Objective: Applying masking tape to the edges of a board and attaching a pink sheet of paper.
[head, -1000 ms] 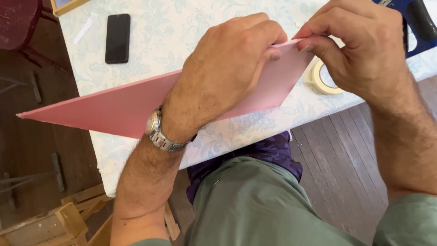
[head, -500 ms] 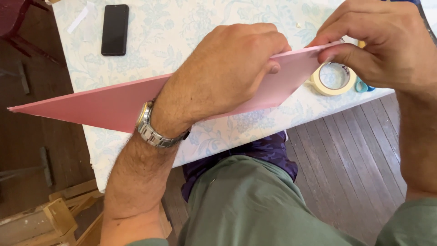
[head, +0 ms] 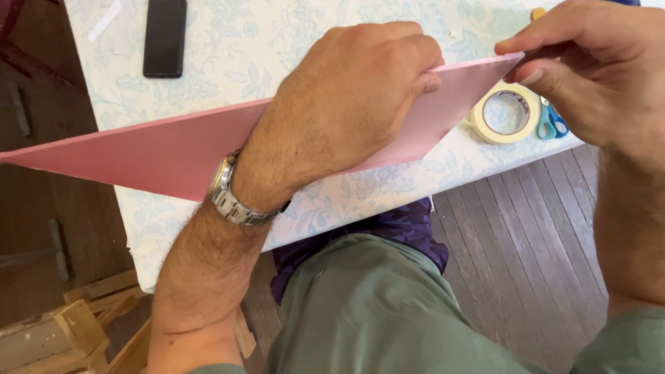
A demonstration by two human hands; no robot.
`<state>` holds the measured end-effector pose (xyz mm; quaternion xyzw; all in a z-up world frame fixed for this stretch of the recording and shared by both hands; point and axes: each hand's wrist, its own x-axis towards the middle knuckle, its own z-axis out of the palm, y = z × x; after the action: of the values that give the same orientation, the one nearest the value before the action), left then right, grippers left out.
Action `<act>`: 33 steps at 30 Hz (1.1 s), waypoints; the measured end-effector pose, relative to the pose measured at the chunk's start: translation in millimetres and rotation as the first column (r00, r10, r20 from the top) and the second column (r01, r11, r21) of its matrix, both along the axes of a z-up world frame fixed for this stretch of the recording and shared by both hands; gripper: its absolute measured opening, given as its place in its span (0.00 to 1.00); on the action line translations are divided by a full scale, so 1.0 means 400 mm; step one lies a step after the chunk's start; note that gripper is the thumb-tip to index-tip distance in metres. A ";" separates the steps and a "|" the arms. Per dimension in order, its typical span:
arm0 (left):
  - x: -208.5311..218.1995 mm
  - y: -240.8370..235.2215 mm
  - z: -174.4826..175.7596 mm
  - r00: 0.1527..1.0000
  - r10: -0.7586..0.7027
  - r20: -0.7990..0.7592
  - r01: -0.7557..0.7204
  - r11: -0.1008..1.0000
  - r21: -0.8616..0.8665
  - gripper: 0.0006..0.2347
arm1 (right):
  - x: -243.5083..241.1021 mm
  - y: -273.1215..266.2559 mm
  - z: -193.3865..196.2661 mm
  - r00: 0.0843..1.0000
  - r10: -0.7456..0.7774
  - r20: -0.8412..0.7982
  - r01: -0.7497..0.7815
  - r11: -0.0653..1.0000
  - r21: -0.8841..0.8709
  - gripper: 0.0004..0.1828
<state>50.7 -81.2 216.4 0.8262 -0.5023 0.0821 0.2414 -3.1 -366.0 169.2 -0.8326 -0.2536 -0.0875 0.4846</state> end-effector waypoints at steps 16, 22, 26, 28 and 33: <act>-0.024 0.015 0.029 0.992 -0.020 -0.123 0.023 1.000 0.020 0.09 | -0.016 -0.003 -0.003 0.951 -0.046 0.306 0.154 0.929 -0.338 0.11; -0.032 0.009 0.035 0.984 0.007 -0.177 0.003 0.998 0.056 0.11 | -0.017 0.015 0.008 0.934 -0.022 0.356 0.139 0.942 -0.306 0.14; -0.018 0.001 0.030 0.985 0.038 -0.169 -0.033 0.999 0.031 0.12 | -0.010 0.017 -0.003 0.925 -0.058 0.376 0.172 0.945 -0.277 0.15; -0.015 -0.001 0.029 0.989 0.015 -0.147 -0.016 1.000 -0.010 0.09 | -0.007 0.042 0.000 0.944 -0.074 0.321 0.145 0.968 -0.206 0.21; -0.022 0.058 0.076 0.988 0.150 -0.045 -0.142 0.979 0.147 0.17 | 0.015 0.056 -0.025 0.965 -0.085 0.248 0.111 0.989 -0.092 0.29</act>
<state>41.8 -58.0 246.7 0.8781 -0.4379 0.0400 0.1888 2.9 -343.5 159.4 -0.8516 -0.2738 -0.1994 0.4001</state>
